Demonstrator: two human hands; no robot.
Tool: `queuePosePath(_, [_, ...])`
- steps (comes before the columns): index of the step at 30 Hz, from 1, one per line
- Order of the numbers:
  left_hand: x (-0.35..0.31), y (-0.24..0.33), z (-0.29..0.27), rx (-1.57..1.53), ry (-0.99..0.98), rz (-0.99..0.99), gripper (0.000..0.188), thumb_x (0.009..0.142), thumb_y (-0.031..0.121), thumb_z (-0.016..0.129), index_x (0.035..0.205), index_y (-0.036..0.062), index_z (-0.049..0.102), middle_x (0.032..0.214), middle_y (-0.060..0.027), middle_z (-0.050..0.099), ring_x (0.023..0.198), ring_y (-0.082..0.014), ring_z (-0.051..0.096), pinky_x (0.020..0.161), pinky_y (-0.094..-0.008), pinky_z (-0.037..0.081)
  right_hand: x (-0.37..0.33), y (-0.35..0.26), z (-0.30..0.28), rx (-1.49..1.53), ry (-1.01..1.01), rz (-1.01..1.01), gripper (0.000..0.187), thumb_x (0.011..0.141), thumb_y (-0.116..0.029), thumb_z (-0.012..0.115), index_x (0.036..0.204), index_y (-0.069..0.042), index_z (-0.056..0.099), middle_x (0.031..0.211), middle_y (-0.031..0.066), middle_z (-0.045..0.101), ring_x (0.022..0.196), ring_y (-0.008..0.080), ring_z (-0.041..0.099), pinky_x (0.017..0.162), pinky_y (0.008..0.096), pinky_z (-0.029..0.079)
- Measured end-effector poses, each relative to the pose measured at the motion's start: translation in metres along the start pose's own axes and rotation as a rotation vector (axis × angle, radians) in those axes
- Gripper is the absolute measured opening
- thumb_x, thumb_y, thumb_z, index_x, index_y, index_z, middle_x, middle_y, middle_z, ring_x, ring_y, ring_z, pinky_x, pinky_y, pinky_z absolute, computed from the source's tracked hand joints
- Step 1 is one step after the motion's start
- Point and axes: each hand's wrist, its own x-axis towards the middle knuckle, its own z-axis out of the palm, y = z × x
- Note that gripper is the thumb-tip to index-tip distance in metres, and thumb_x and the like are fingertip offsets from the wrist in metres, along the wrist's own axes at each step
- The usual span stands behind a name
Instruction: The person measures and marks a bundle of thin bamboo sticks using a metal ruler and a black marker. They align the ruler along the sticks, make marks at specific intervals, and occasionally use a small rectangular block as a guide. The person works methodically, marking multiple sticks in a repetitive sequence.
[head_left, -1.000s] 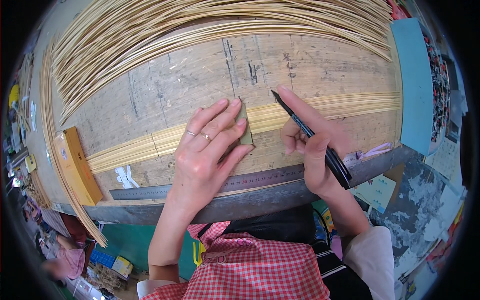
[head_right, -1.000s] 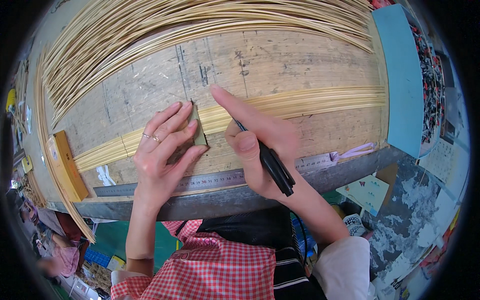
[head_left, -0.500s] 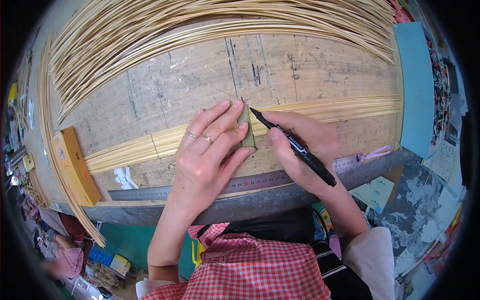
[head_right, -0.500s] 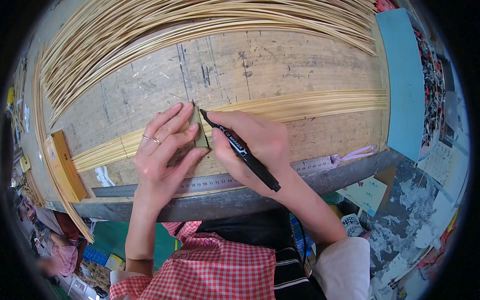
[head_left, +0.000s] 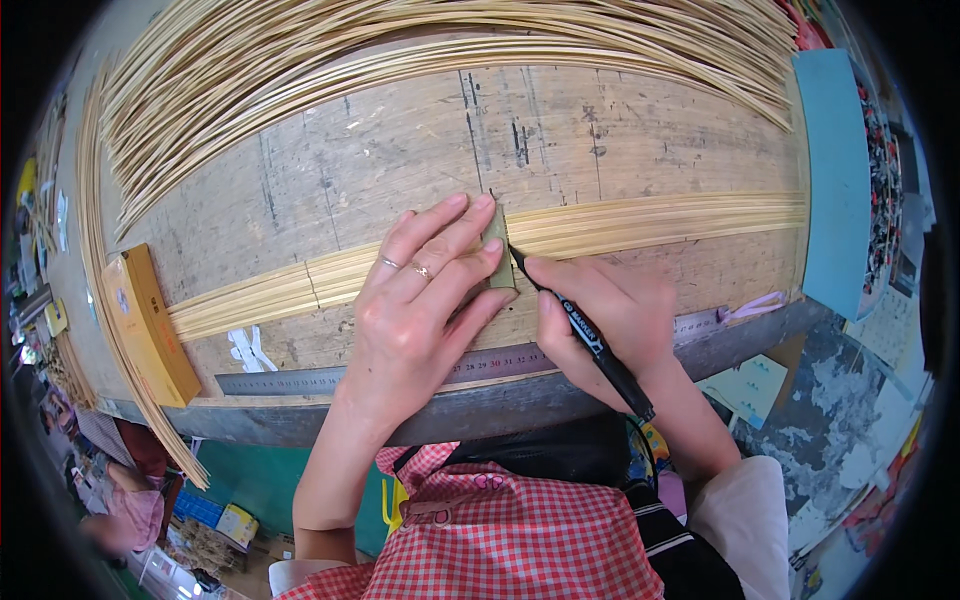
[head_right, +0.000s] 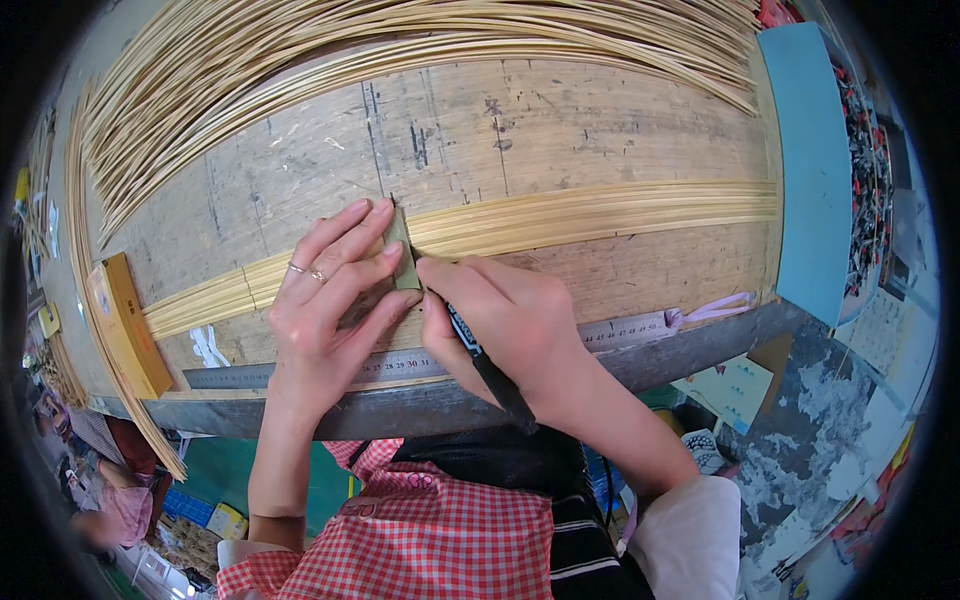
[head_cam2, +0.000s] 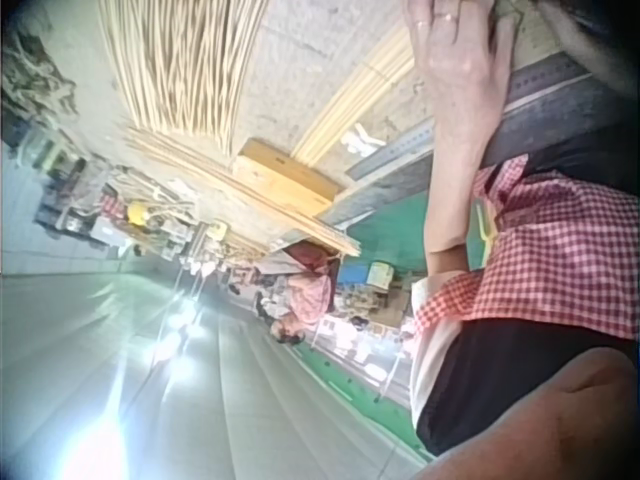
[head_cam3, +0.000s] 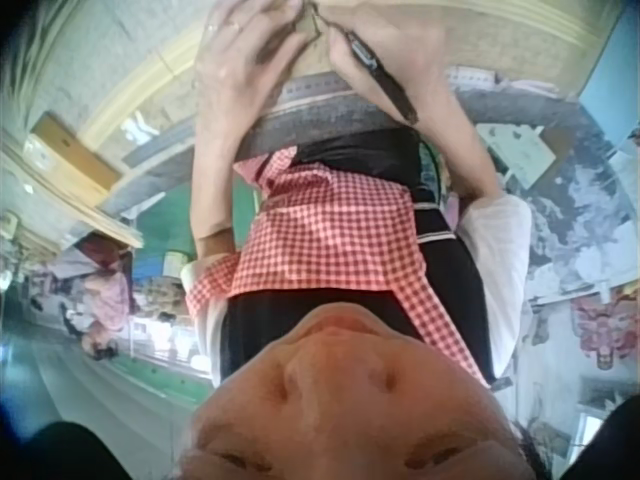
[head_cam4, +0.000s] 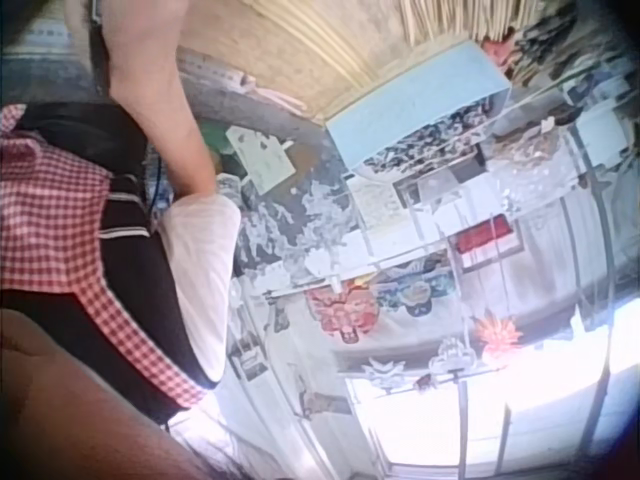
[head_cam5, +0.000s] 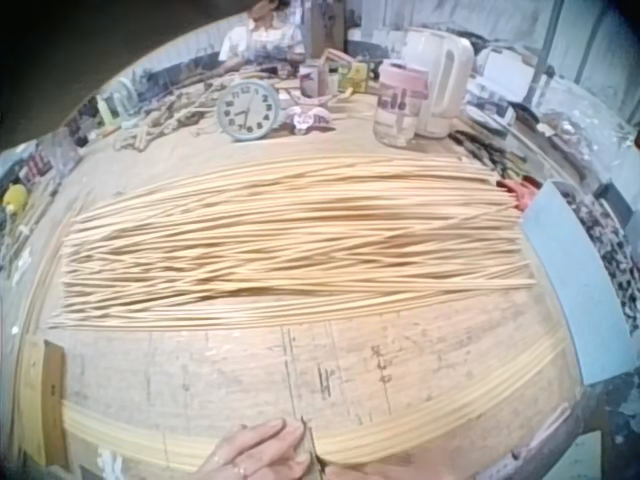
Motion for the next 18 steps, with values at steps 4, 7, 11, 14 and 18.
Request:
queuePosePath(4, [-0.001, -0.001, 0.0, -0.003, 0.004, -0.004, 0.034, 0.076, 0.012, 0.085, 0.107, 0.004, 0.073, 0.136, -0.01, 0.067, 0.131, -0.0319, 0.059, 0.109, -0.0537, 0.047, -0.008, -0.007, -0.005, 0.011, -0.037, 0.023, 0.033, 0.076, 0.004, 0.072, 0.107, -0.006, 0.073, 0.076, 0.0109, 0.068, 0.064, 0.0261, 0.069, 0.057, 0.0343, 0.053])
queuePosePath(7, [-0.001, -0.001, 0.001, 0.003, 0.009, -0.002, 0.034, 0.076, 0.012, 0.085, 0.107, 0.0039, 0.073, 0.136, -0.0098, 0.067, 0.131, -0.0318, 0.059, 0.108, -0.0538, 0.047, -0.011, -0.007, -0.005, 0.048, -0.009, 0.032, 0.032, 0.077, 0.003, 0.073, 0.108, -0.005, 0.073, 0.08, 0.0115, 0.071, 0.068, 0.0269, 0.071, 0.062, 0.0341, 0.056])
queuePosePath(11, [-0.001, -0.001, 0.002, 0.009, 0.012, 0.01, 0.035, 0.075, 0.012, 0.086, 0.107, 0.0042, 0.073, 0.137, -0.0098, 0.067, 0.131, -0.0318, 0.059, 0.109, -0.0537, 0.047, -0.005, -0.005, -0.006, 0.026, 0.04, 0.024, 0.036, 0.078, 0.003, 0.075, 0.113, -0.006, 0.071, 0.088, 0.0136, 0.071, 0.072, 0.0293, 0.071, 0.065, 0.0367, 0.058])
queuePosePath(14, [0.0, 0.0, 0.002, 0.019, 0.017, 0.007, 0.037, 0.072, 0.01, 0.087, 0.106, 0.0021, 0.073, 0.133, -0.0136, 0.069, 0.129, -0.0347, 0.061, 0.108, -0.0493, 0.047, 0.001, 0.004, -0.011, -0.037, 0.116, 0.043, 0.046, 0.078, 0.005, 0.075, 0.122, -0.006, 0.071, 0.099, 0.0147, 0.072, 0.082, 0.0296, 0.072, 0.07, 0.0348, 0.058])
queuePosePath(18, [0.001, 0.002, 0.001, 0.027, 0.025, 0.004, 0.039, 0.071, 0.009, 0.088, 0.106, 0.001, 0.074, 0.131, -0.0154, 0.07, 0.129, -0.0361, 0.061, 0.108, -0.0469, 0.048, -0.002, 0.033, -0.055, -0.127, 0.131, -0.012, 0.037, 0.088, 0.012, 0.063, 0.122, -0.001, 0.071, 0.112, 0.0199, 0.074, 0.1, 0.0275, 0.074, 0.085, 0.0331, 0.057])
